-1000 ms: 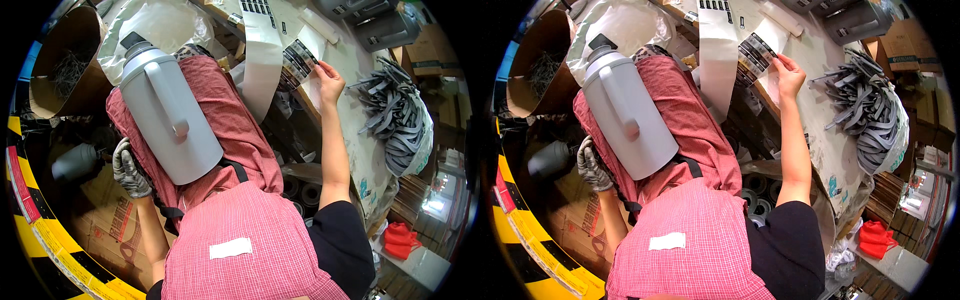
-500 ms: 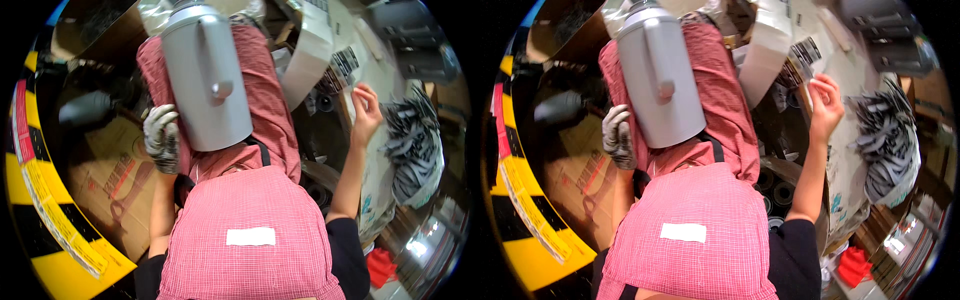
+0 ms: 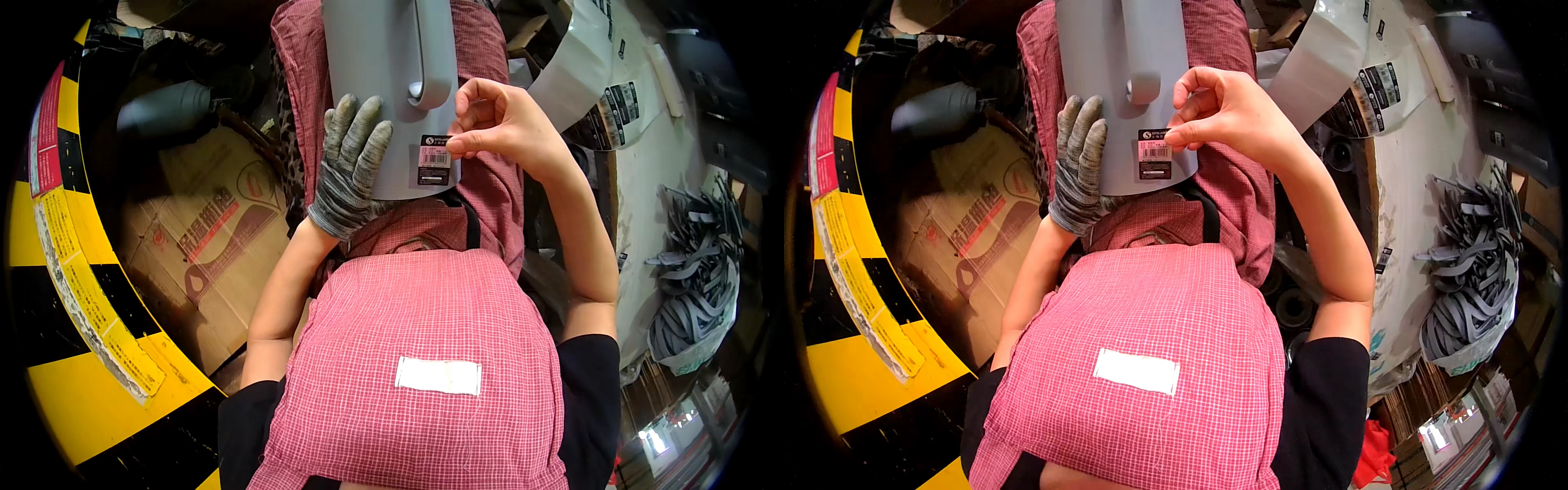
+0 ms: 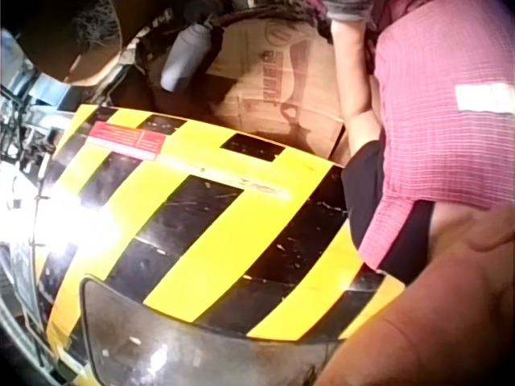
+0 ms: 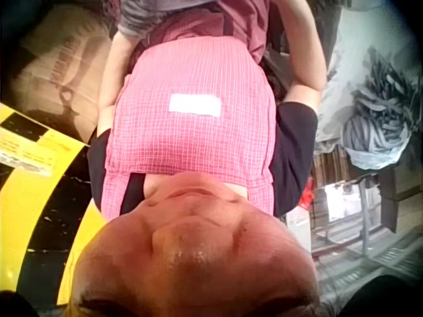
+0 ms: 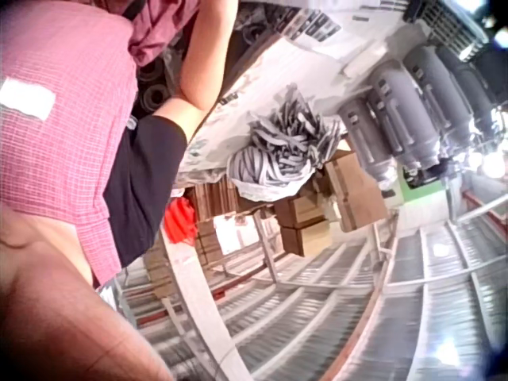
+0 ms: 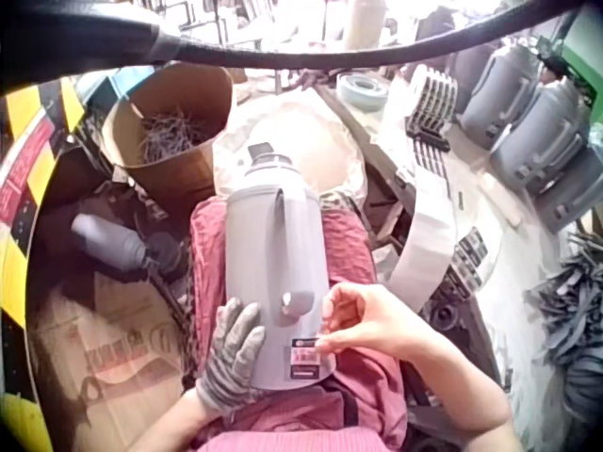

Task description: The person assembles thermos flasks by fitting inner components and seals, attaching handles, and applying adhesive labels to the flask bodies by hand.

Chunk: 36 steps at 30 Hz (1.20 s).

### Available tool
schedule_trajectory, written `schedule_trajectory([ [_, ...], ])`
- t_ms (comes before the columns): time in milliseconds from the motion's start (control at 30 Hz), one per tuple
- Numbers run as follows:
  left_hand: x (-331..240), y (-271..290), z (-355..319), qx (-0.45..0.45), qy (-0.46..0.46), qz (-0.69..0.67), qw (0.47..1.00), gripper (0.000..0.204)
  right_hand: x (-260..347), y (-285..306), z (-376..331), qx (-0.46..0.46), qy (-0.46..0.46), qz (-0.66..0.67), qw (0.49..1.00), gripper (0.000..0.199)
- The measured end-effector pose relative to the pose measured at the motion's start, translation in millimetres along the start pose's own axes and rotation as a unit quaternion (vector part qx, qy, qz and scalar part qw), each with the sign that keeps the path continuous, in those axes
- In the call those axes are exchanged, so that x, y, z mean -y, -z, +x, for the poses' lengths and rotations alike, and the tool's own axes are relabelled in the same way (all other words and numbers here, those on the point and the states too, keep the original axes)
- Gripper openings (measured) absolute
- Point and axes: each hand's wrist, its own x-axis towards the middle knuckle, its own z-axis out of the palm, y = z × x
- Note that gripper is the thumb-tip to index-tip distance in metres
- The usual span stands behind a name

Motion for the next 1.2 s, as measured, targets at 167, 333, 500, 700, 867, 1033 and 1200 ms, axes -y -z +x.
schedule_trajectory([
  [167, 4.3, 2.7, -1.9, 0.022, 0.000, -0.037, 0.999, 0.079, 0.0, 3.3, 6.2, 0.037, 0.012, -0.001, 0.999, 0.032],
  [333, 0.8, 2.2, -0.5, 0.010, 0.010, -0.071, 0.997, 0.076, 2.3, 3.1, 11.4, 0.043, 0.007, -0.014, 0.999, 0.030],
  [500, -5.9, 5.2, -1.0, 0.100, 0.016, 0.047, 0.994, 0.063, -0.1, -9.8, 11.9, -0.026, 0.039, -0.137, 0.989, 0.023],
  [700, -15.2, 12.5, 3.3, 0.095, 0.004, 0.090, 0.991, 0.054, -8.3, 18.9, 0.5, -0.192, 0.049, -0.347, 0.917, 0.032],
  [867, -44.8, 9.6, 24.3, 0.236, -0.014, -0.153, 0.960, 0.022, -3.0, 86.1, -46.9, -0.225, 0.111, -0.244, 0.937, 0.019],
  [1033, 44.6, 34.3, 107.3, 0.073, 0.062, -0.248, 0.964, 0.021, 31.8, 212.8, -46.4, -0.391, 0.281, -0.473, 0.738, 0.021],
  [1200, 234.8, -4.5, 196.6, 0.087, 0.165, -0.183, 0.965, 0.043, 15.8, 324.2, 3.8, -0.363, 0.310, -0.569, 0.669, 0.029],
])
